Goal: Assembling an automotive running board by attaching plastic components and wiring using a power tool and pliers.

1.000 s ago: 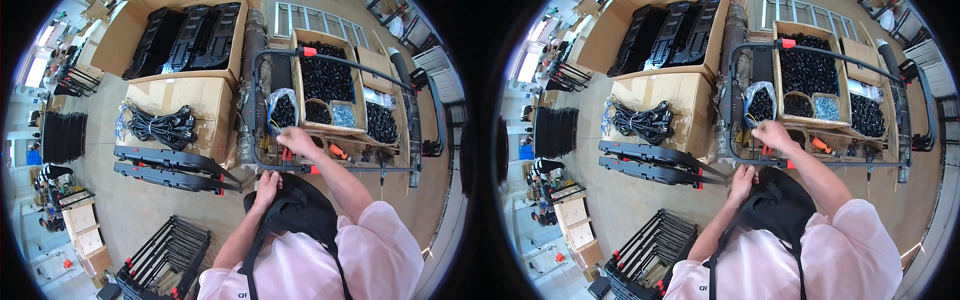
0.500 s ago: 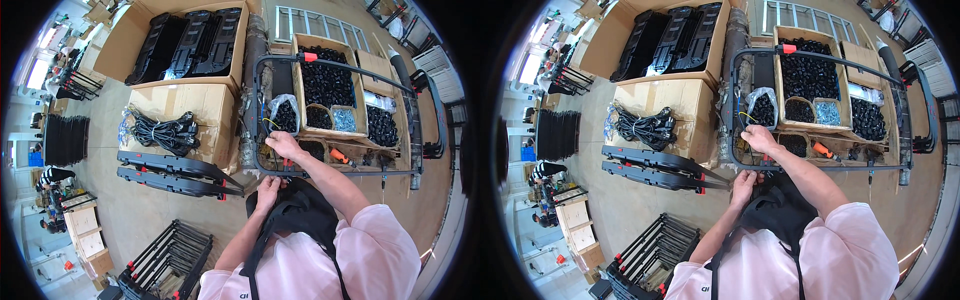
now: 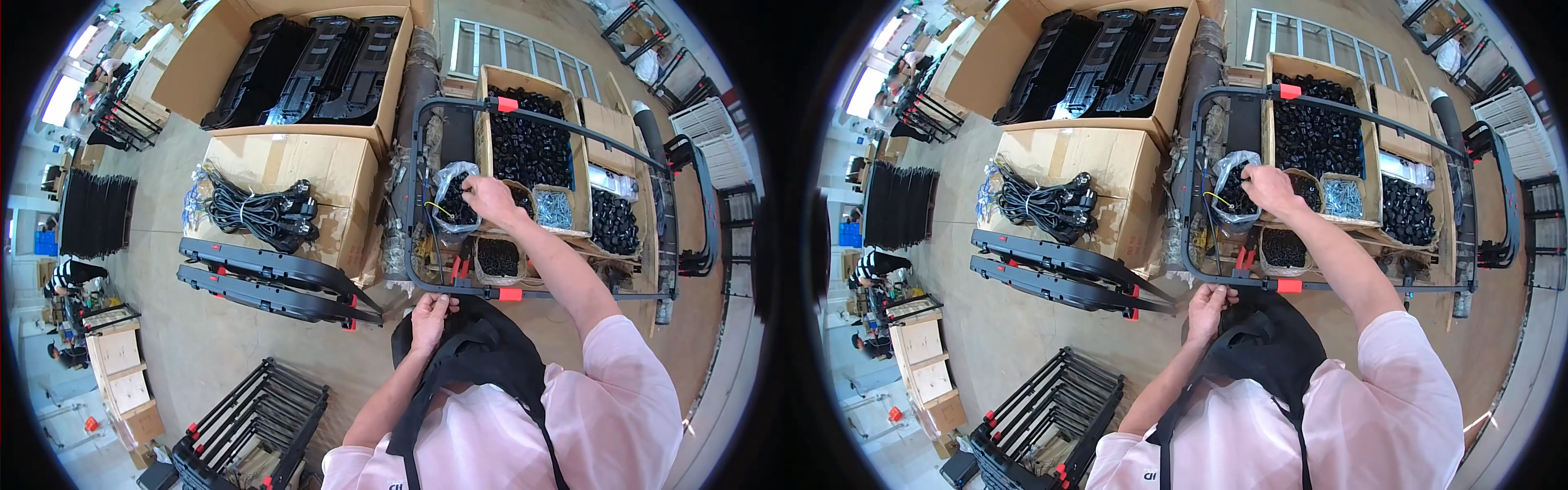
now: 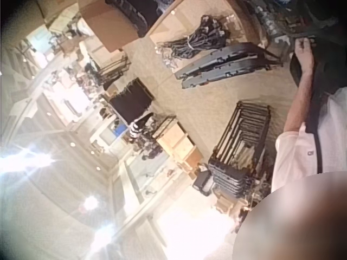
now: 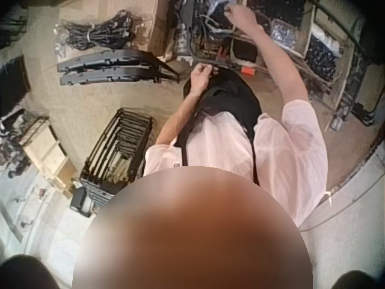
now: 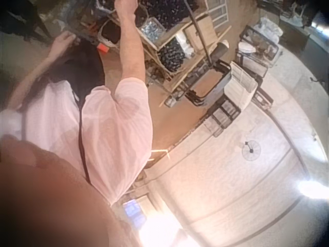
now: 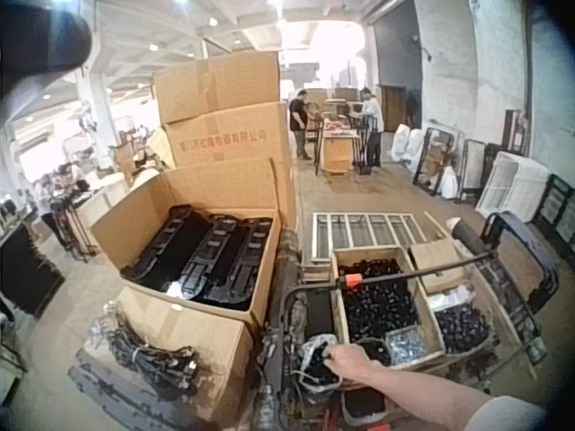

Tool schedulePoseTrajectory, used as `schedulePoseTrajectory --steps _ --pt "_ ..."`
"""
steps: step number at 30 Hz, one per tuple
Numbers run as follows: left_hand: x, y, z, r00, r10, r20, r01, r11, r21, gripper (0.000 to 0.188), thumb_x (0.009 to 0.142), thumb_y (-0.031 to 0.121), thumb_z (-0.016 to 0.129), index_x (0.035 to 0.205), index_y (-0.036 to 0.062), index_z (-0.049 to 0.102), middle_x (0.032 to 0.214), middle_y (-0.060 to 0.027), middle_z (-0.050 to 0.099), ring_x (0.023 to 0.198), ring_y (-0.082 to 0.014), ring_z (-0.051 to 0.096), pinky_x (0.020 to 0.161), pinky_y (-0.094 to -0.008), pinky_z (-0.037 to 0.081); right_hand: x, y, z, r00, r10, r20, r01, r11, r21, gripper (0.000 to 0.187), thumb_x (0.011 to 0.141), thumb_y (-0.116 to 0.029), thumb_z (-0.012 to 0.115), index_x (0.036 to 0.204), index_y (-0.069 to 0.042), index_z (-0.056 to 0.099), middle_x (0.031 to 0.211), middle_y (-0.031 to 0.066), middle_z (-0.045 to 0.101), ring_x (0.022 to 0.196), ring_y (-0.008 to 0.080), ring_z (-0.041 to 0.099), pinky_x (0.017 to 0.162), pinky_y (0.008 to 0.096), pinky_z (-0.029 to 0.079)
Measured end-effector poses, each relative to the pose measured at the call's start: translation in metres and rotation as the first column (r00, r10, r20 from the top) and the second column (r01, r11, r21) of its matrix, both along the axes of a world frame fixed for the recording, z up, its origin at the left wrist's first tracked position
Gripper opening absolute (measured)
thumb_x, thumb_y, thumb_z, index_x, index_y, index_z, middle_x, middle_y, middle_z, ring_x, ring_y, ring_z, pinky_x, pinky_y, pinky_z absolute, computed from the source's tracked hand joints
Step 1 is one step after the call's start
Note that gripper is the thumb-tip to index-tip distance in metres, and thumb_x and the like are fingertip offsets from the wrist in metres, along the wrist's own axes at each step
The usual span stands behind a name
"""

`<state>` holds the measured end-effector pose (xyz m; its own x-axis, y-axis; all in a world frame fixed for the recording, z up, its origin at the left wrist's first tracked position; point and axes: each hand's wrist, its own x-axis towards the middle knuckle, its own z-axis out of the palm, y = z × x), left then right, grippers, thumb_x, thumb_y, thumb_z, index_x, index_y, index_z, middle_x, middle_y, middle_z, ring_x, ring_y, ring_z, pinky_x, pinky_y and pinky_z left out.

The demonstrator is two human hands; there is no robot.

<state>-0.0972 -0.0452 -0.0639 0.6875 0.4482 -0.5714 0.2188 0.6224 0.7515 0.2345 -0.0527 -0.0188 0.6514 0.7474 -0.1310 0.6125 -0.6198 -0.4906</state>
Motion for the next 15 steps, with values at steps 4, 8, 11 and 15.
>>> schedulePoseTrajectory --steps 4,8,11,15 --pt "0.0 -0.002 -0.002 0.999 0.033 -0.002 -0.033 0.999 -0.021 0.016 0.11 0.019 0.06 0.109 0.0036 0.067 0.102 -0.0076 0.077 0.088 -0.0132 0.072 0.078 -0.0272 0.055 -0.012 0.027 -0.008 0.994 0.033 0.107 -0.026 0.997 -0.072 0.027 0.092 -0.025 0.074 0.107 -0.003 0.071 0.1 0.0227 0.076 0.101 0.0428 0.073 0.089 0.0537 0.057" --pt "0.003 -0.004 0.001 0.998 0.067 0.009 -0.067 0.997 -0.036 0.016 0.11 0.019 0.061 0.107 0.0038 0.068 0.099 -0.0072 0.077 0.085 -0.013 0.071 0.076 -0.0261 0.054 -0.006 0.03 -0.012 0.993 0.032 0.115 -0.029 0.999 -0.032 0.025 0.094 -0.025 0.072 0.104 -0.002 0.069 0.098 0.0235 0.076 0.098 0.0437 0.073 0.087 0.0554 0.057" --pt "0.002 -0.003 0.003 0.997 0.075 0.005 -0.075 0.997 -0.007 0.017 0.11 0.019 0.062 0.105 0.0042 0.068 0.098 -0.0068 0.077 0.084 -0.0128 0.071 0.075 -0.0257 0.054 0.0 0.025 -0.003 0.999 0.018 0.044 -0.017 0.999 -0.032 0.026 0.092 -0.025 0.071 0.103 -0.001 0.069 0.097 0.0239 0.076 0.098 0.0443 0.073 0.088 0.0546 0.057" --pt "0.002 -0.003 0.003 0.996 0.082 0.019 -0.082 0.996 -0.024 0.017 0.11 0.019 0.062 0.104 0.0044 0.069 0.099 -0.0065 0.078 0.084 -0.0127 0.071 0.075 -0.0261 0.054 0.008 0.017 0.011 0.98 -0.042 -0.195 0.045 0.999 0.011 0.021 0.09 -0.019 0.067 0.101 -0.001 0.069 0.089 0.0191 0.076 0.084 0.0338 0.076 0.081 0.0465 0.059"
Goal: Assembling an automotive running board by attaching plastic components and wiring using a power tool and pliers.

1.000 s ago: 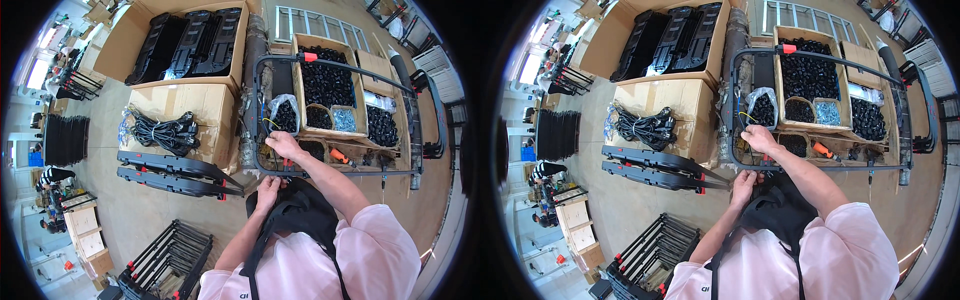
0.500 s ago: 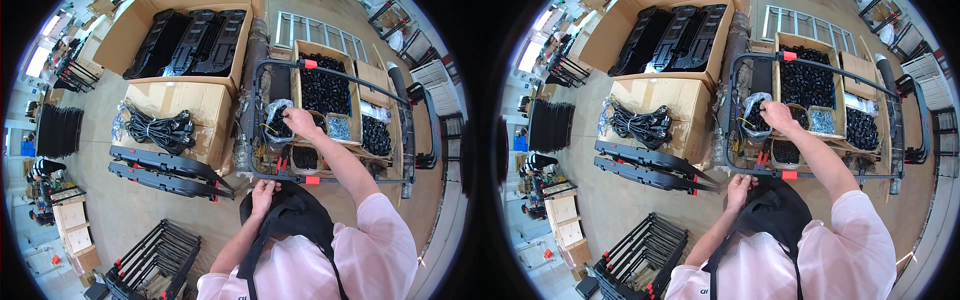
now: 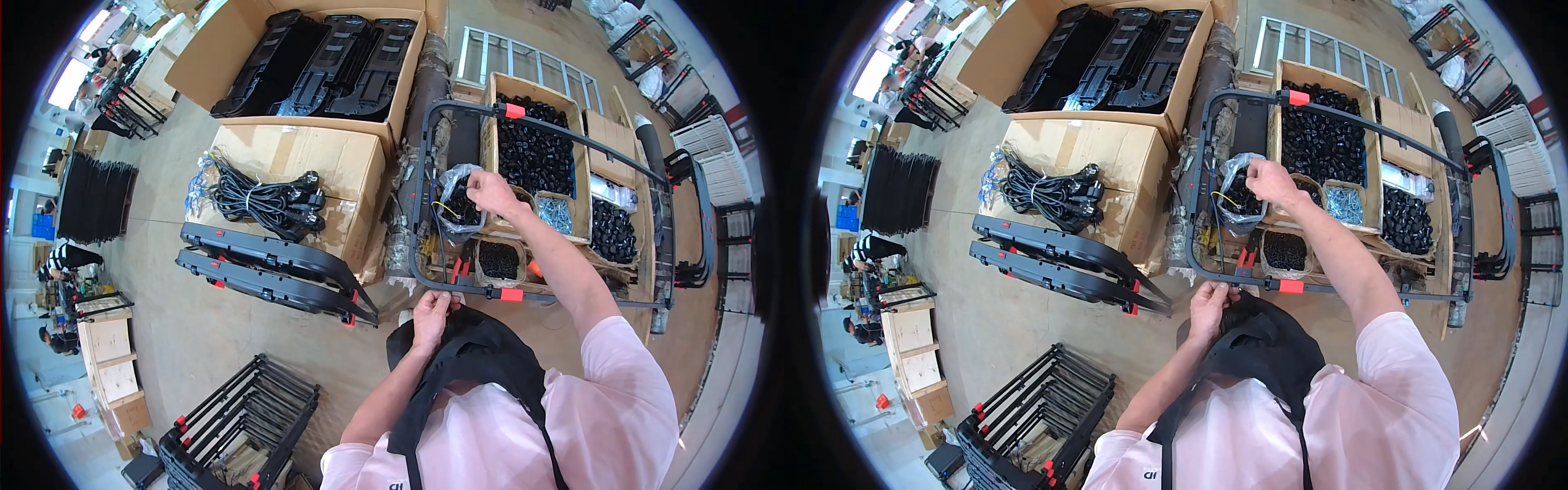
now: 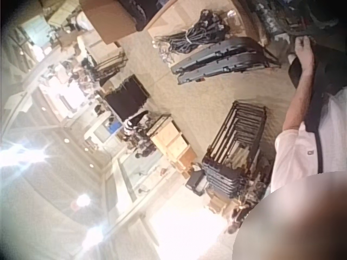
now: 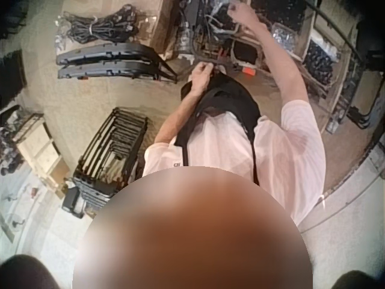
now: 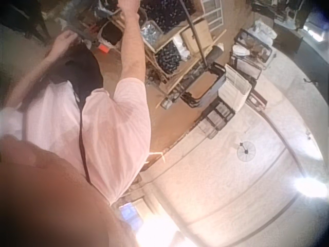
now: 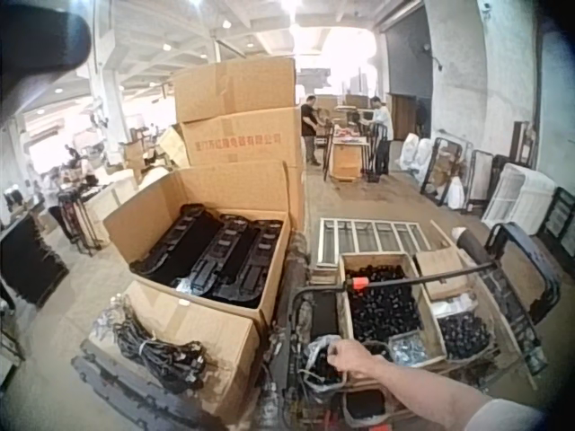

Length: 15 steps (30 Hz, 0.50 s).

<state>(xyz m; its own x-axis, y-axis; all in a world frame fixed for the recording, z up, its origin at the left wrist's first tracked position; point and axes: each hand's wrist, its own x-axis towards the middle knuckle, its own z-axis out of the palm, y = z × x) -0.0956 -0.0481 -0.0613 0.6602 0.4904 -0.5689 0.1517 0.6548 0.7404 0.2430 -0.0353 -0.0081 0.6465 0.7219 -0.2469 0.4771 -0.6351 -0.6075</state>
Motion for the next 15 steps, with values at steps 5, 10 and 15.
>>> schedulePoseTrajectory --steps 5,10,15 --pt "-0.001 0.005 0.0 0.998 -0.056 0.003 0.056 0.998 0.022 0.017 0.11 0.02 0.061 0.104 0.0059 0.069 0.099 -0.0053 0.078 0.085 -0.0133 0.072 0.077 -0.0272 0.053 0.0 -0.009 0.004 0.986 0.029 -0.167 -0.013 0.996 0.093 0.029 0.092 -0.01 0.061 0.118 -0.002 0.072 0.081 0.0128 0.073 0.067 0.0198 0.072 0.068 0.0389 0.057" --pt "0.0 0.005 0.001 0.997 -0.072 -0.004 0.072 0.997 0.01 0.017 0.11 0.021 0.061 0.104 0.0069 0.068 0.1 -0.0049 0.077 0.086 -0.0133 0.072 0.077 -0.027 0.053 -0.006 -0.009 0.018 0.968 -0.028 -0.251 0.029 1.0 0.002 0.038 0.094 -0.009 0.056 0.129 -0.004 0.07 0.078 0.0095 0.072 0.064 0.0171 0.07 0.064 0.0367 0.056" --pt "-0.001 0.005 -0.002 0.997 -0.075 0.014 0.075 0.997 0.006 0.016 0.11 0.02 0.06 0.104 0.0069 0.068 0.099 -0.005 0.077 0.086 -0.0136 0.072 0.077 -0.0273 0.053 -0.026 -0.015 0.043 0.915 -0.105 -0.39 0.131 0.991 0.041 0.042 0.095 -0.01 0.052 0.135 -0.005 0.062 0.079 0.0082 0.071 0.061 0.0151 0.069 0.056 0.0327 0.054"
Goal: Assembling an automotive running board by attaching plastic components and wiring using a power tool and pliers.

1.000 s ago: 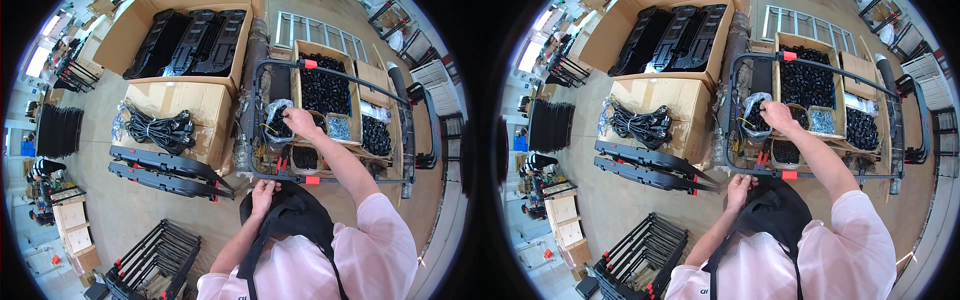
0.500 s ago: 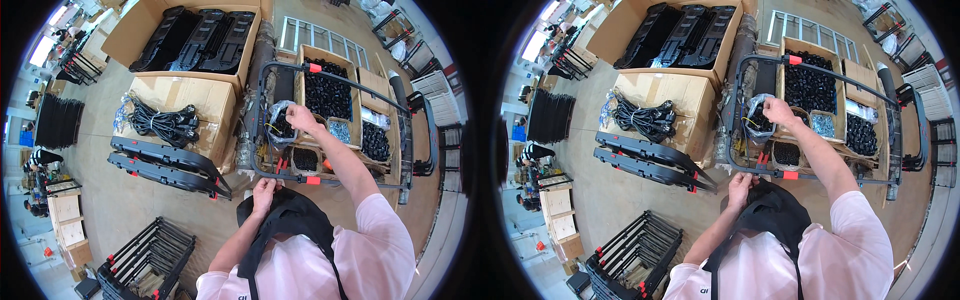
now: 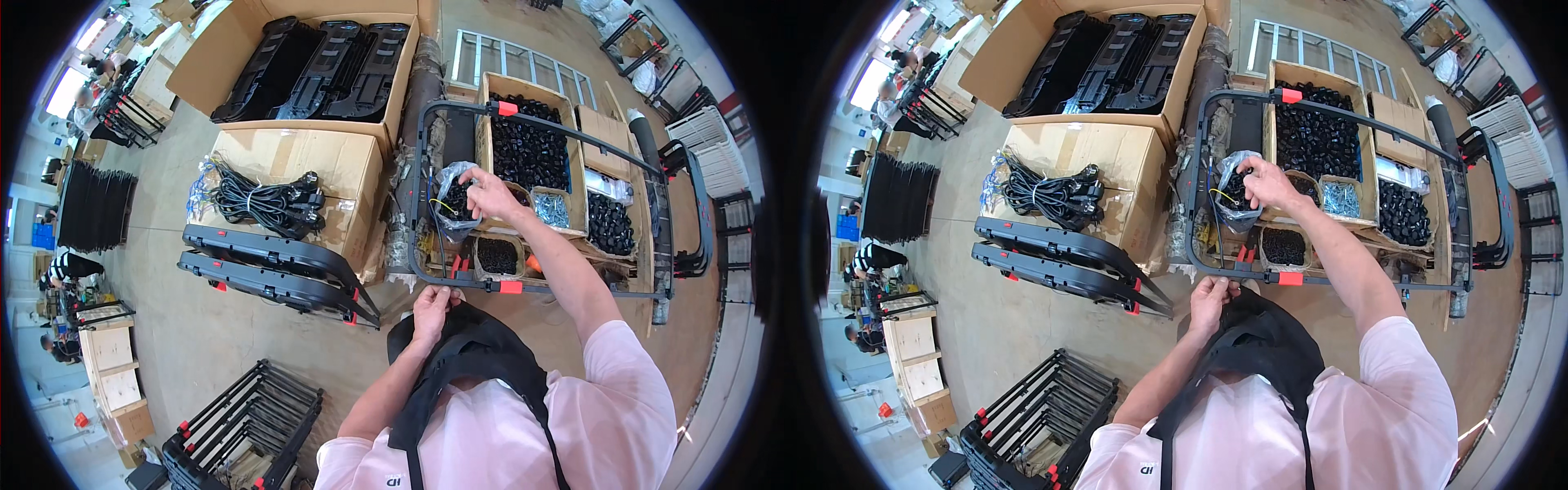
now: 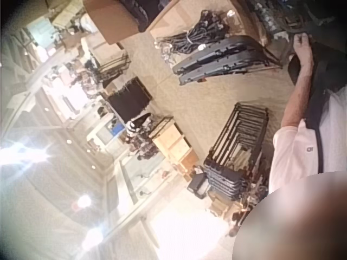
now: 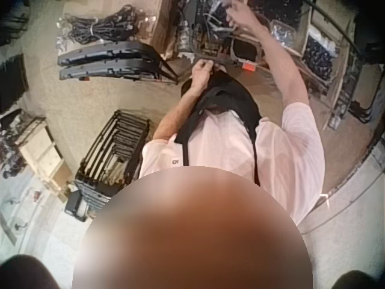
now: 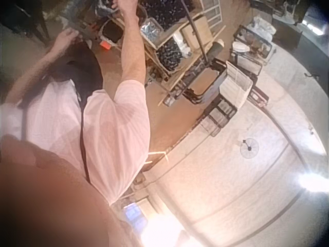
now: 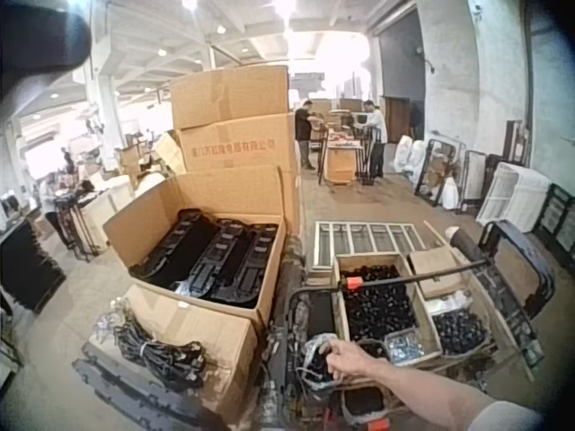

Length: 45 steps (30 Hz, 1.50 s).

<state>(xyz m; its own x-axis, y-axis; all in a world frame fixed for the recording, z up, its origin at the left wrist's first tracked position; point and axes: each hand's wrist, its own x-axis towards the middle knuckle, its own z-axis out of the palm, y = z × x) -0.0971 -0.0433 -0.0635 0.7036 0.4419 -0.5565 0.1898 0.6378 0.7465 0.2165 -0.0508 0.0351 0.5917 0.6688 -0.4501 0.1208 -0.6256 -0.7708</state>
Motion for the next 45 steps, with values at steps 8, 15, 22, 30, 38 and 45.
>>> schedulePoseTrajectory --steps 8,15,22,30,38,45 --pt "0.0 -0.003 -0.001 0.999 0.037 0.006 -0.037 0.999 -0.009 0.016 0.11 0.019 0.06 0.104 0.0064 0.067 0.1 -0.0063 0.077 0.086 -0.0138 0.072 0.078 -0.0276 0.055 -0.07 -0.049 0.022 0.903 0.046 -0.428 0.105 0.941 0.322 0.034 0.11 -0.026 0.054 0.129 0.002 0.057 0.093 0.0129 0.074 0.071 0.0186 0.076 0.053 0.0262 0.056" --pt "-0.005 0.005 -0.014 1.0 -0.029 0.009 0.029 0.999 0.031 0.017 0.11 0.021 0.062 0.106 0.0063 0.068 0.097 -0.0045 0.075 0.087 -0.0136 0.071 0.078 -0.0271 0.054 -0.132 -0.108 0.027 0.991 0.083 -0.101 -0.047 0.946 0.32 0.032 0.108 -0.028 0.062 0.119 0.002 0.07 0.102 0.0067 0.075 0.088 0.0139 0.071 0.075 0.0277 0.055" --pt "-0.006 0.018 -0.006 0.994 -0.094 -0.051 0.094 0.996 0.005 0.019 0.108 0.025 0.066 0.108 0.0061 0.066 0.097 -0.004 0.073 0.086 -0.0134 0.071 0.075 -0.0275 0.052 -0.22 -0.166 -0.017 0.874 -0.26 -0.409 0.348 0.925 0.155 0.026 0.106 -0.028 0.067 0.112 -0.003 0.07 0.091 0.0011 0.064 0.084 0.0143 0.065 0.077 0.0307 0.053" --pt "-0.001 0.035 0.009 0.967 -0.179 -0.183 0.162 0.982 -0.101 0.036 0.103 0.028 0.073 0.123 0.0015 0.058 0.095 -0.0035 0.071 0.077 -0.0117 0.068 0.065 -0.0265 0.05 -0.239 -0.135 -0.091 0.408 -0.49 -0.77 0.768 0.641 -0.001 0.022 0.109 -0.017 0.058 0.126 -0.002 0.058 0.107 0.0082 0.07 0.093 0.0172 0.07 0.077 0.0337 0.056" --pt "0.001 0.041 0.007 0.954 -0.242 -0.176 0.224 0.968 -0.113 0.024 0.105 0.026 0.07 0.115 0.0059 0.061 0.091 -0.0019 0.072 0.075 -0.0121 0.07 0.067 -0.0264 0.054 -0.247 -0.087 -0.113 0.296 -0.376 -0.878 0.836 0.546 0.048 0.014 0.108 -0.014 0.061 0.12 -0.007 0.065 0.104 0.0032 0.071 0.089 0.0147 0.067 0.077 0.0312 0.057" --pt "-0.009 0.044 0.003 0.949 -0.264 -0.174 0.248 0.963 -0.11 0.037 0.103 0.025 0.071 0.125 -0.0017 0.057 0.09 -0.0046 0.07 0.071 -0.012 0.068 0.06 -0.0264 0.051 -0.248 -0.092 -0.109 0.331 -0.295 -0.896 0.788 0.609 0.09 0.015 0.108 -0.021 0.063 0.116 -0.009 0.068 0.101 -0.0006 0.07 0.085 0.0123 0.064 0.074 0.0284 0.052"
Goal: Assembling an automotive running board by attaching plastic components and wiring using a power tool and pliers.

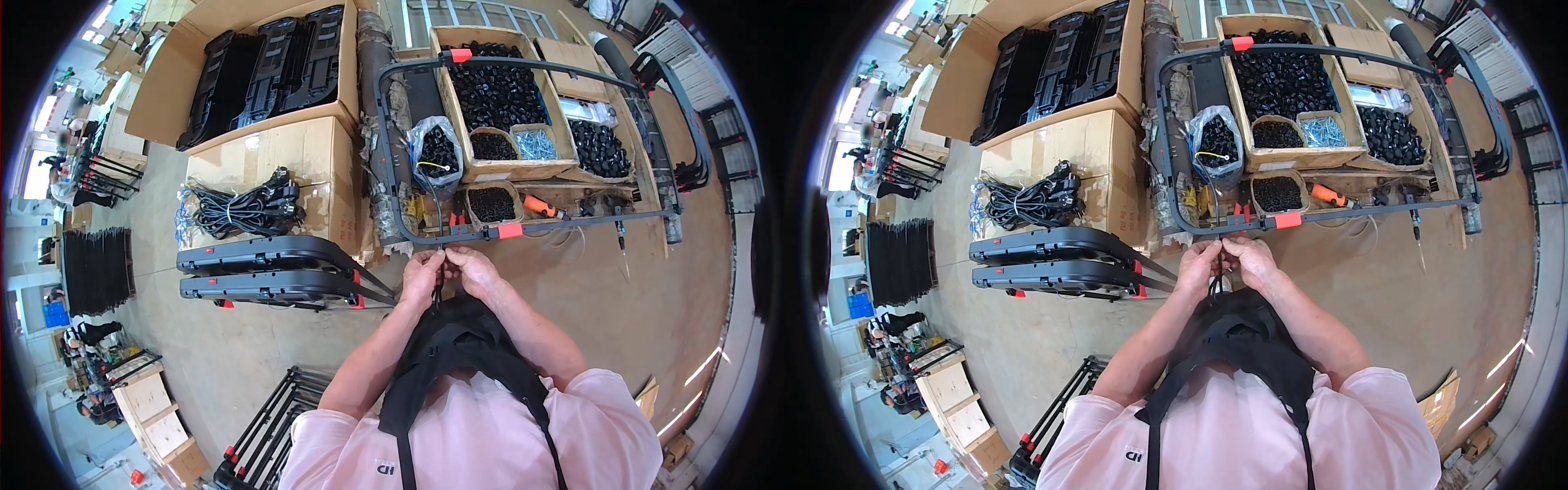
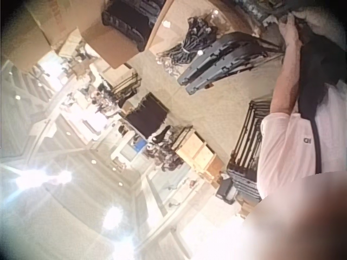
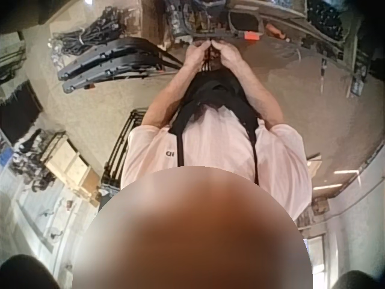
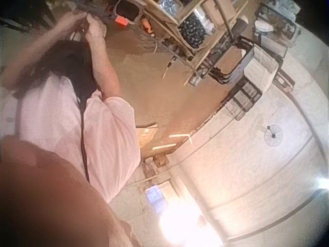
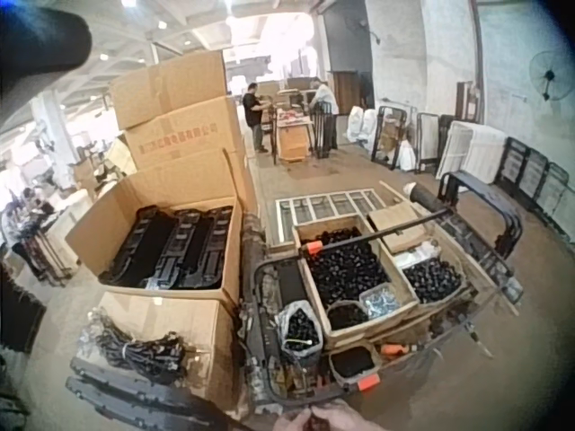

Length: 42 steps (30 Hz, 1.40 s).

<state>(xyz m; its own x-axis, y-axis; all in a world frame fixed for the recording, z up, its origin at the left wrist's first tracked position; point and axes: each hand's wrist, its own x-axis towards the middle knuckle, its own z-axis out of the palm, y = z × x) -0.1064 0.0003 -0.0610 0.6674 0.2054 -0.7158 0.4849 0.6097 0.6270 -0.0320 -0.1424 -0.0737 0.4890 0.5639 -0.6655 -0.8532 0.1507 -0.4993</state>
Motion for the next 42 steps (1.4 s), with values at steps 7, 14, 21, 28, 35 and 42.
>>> schedulePoseTrajectory --steps 7,14,21,28,35,42 --pt "-0.014 -0.015 -0.003 0.998 0.049 0.043 -0.055 0.987 0.15 0.032 0.104 0.026 0.07 0.117 -0.0036 0.066 0.089 -0.0049 0.071 0.073 -0.0113 0.065 0.059 -0.0279 0.049 0.006 -0.006 0.013 0.952 0.268 0.149 -0.218 0.934 -0.283 0.033 0.106 -0.027 0.067 0.131 -0.004 0.069 0.102 -0.0004 0.072 0.085 0.011 0.063 0.074 0.0309 0.051" --pt "-0.03 -0.007 0.011 0.984 -0.17 0.042 0.143 0.918 0.37 0.028 0.109 0.028 0.062 0.104 0.0017 0.07 0.082 -0.0011 0.066 0.067 -0.0099 0.061 0.062 -0.0282 0.05 0.025 -0.005 0.068 0.43 0.802 0.415 -0.43 0.586 -0.687 0.031 0.104 -0.023 0.066 0.122 0.001 0.073 0.1 0.0061 0.074 0.097 0.0197 0.072 0.082 0.0399 0.057" --pt "-0.047 -0.015 0.004 0.961 -0.127 0.247 0.045 0.949 0.313 0.026 0.111 0.026 0.058 0.115 0.0015 0.065 0.084 -0.0004 0.064 0.073 -0.01 0.06 0.067 -0.0284 0.05 0.039 0.049 0.134 -0.566 0.706 0.426 -0.208 0.378 -0.902 0.025 0.094 -0.014 0.063 0.114 -0.005 0.074 0.106 0.0134 0.074 0.103 0.0342 0.073 0.084 0.0461 0.059" --pt "-0.064 -0.005 0.003 0.935 -0.225 0.276 0.041 0.837 0.545 0.021 0.108 0.02 0.055 0.118 0.0021 0.059 0.09 -0.0071 0.066 0.079 -0.0171 0.064 0.072 -0.0354 0.053 0.063 0.077 0.125 -0.839 0.484 0.25 -0.164 0.213 -0.963 0.017 0.089 -0.008 0.062 0.104 -0.005 0.068 0.102 0.0138 0.07 0.103 0.033 0.071 0.091 0.0444 0.058" --pt "-0.062 0.013 0.005 0.905 -0.3 0.302 0.171 0.906 0.387 0.019 0.108 0.021 0.055 0.113 0.0035 0.06 0.082 -0.0036 0.062 0.075 -0.014 0.061 0.069 -0.0335 0.051 0.062 0.058 0.136 -0.801 0.491 0.342 -0.212 0.302 -0.929 0.012 0.092 -0.012 0.068 0.099 -0.004 0.064 0.103 0.0133 0.067 0.103 0.0351 0.068 0.091 0.0456 0.056" --pt "-0.06 0.017 0.012 0.922 -0.224 0.316 0.157 0.961 0.226 0.016 0.107 0.021 0.055 0.109 0.0067 0.063 0.082 0.0045 0.056 0.073 -0.0068 0.051 0.066 -0.0261 0.046 0.064 0.049 0.131 -0.528 0.677 0.512 -0.347 0.379 -0.858 0.018 0.092 -0.014 0.072 0.105 -0.002 0.067 0.102 0.0171 0.069 0.1 0.0383 0.071 0.084 0.0496 0.057"
